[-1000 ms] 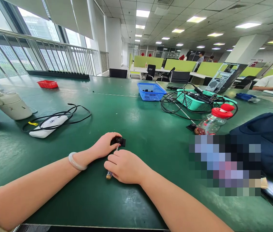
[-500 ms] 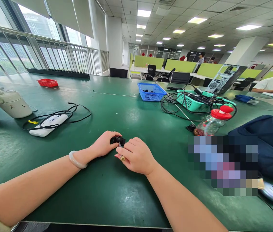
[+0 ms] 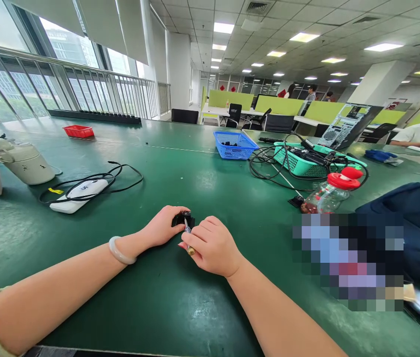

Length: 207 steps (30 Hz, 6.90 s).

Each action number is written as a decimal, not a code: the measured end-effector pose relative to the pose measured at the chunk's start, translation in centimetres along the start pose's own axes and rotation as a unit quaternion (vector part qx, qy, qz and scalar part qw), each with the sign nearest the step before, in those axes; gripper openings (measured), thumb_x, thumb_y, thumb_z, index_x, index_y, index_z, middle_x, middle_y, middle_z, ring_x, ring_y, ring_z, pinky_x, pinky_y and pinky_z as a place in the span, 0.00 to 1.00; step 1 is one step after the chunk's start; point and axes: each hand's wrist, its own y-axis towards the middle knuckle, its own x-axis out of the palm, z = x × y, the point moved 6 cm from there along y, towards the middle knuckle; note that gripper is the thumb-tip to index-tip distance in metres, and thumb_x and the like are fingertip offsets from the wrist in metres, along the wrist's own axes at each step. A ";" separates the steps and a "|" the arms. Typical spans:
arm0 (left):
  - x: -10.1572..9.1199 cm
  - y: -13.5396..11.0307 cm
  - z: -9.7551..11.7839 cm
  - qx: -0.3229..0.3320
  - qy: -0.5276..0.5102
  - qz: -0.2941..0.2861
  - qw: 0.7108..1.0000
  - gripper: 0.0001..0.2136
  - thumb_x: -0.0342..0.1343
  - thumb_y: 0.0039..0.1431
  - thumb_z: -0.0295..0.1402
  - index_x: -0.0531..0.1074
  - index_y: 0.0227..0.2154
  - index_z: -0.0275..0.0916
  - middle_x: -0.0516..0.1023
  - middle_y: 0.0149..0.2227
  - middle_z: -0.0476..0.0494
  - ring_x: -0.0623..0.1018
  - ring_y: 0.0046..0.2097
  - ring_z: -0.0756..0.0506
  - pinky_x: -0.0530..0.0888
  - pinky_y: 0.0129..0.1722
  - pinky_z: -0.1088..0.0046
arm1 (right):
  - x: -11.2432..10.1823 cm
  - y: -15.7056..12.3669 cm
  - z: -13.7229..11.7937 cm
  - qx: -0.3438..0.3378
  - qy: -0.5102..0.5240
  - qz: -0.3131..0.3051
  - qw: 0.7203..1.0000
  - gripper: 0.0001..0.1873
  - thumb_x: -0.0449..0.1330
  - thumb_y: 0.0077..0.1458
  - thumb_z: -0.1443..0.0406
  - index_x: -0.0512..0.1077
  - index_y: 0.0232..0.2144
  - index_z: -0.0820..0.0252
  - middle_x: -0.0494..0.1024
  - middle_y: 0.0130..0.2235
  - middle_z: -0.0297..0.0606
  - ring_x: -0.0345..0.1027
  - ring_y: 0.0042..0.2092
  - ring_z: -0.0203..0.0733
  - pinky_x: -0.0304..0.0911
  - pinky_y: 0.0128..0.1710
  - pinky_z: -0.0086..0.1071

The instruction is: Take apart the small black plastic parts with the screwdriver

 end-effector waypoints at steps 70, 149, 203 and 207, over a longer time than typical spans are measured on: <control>0.2 -0.2 0.0 0.015 0.008 -0.050 0.999 0.23 0.59 0.58 0.29 0.71 0.57 0.43 0.79 0.50 0.40 0.76 0.53 0.39 0.73 0.57 0.57 | 0.7 -2.7 6.4 0.364 0.193 0.133 0.902 0.12 0.51 0.67 0.63 0.62 0.52 0.51 0.81 0.39 0.36 0.77 0.36 0.40 0.75 0.40 0.39; 1.1 0.1 1.6 0.073 0.095 -0.044 0.992 0.16 0.52 0.65 0.42 0.71 0.52 0.42 0.74 0.53 0.38 0.71 0.55 0.37 0.66 0.60 0.50 | 1.2 -3.6 8.3 0.438 0.193 0.131 0.868 0.08 0.55 0.62 0.60 0.65 0.43 0.53 0.82 0.35 0.38 0.79 0.38 0.45 0.72 0.44 0.43; -18.8 -12.9 -17.4 -0.092 0.327 0.187 0.922 0.25 0.39 0.60 0.51 0.74 0.45 0.39 0.79 0.44 0.31 0.75 0.51 0.32 0.71 0.54 0.52 | 1.1 -5.2 10.0 0.448 0.309 0.218 0.810 0.12 0.60 0.58 0.55 0.66 0.40 0.53 0.78 0.30 0.34 0.77 0.35 0.44 0.74 0.42 0.44; -19.2 -13.3 -17.8 -0.140 0.282 0.182 0.931 0.24 0.43 0.56 0.53 0.73 0.43 0.42 0.80 0.42 0.36 0.78 0.44 0.34 0.74 0.48 0.56 | 1.3 -5.0 9.7 0.447 0.312 0.200 0.814 0.12 0.59 0.58 0.56 0.66 0.41 0.53 0.78 0.31 0.35 0.77 0.35 0.44 0.73 0.43 0.44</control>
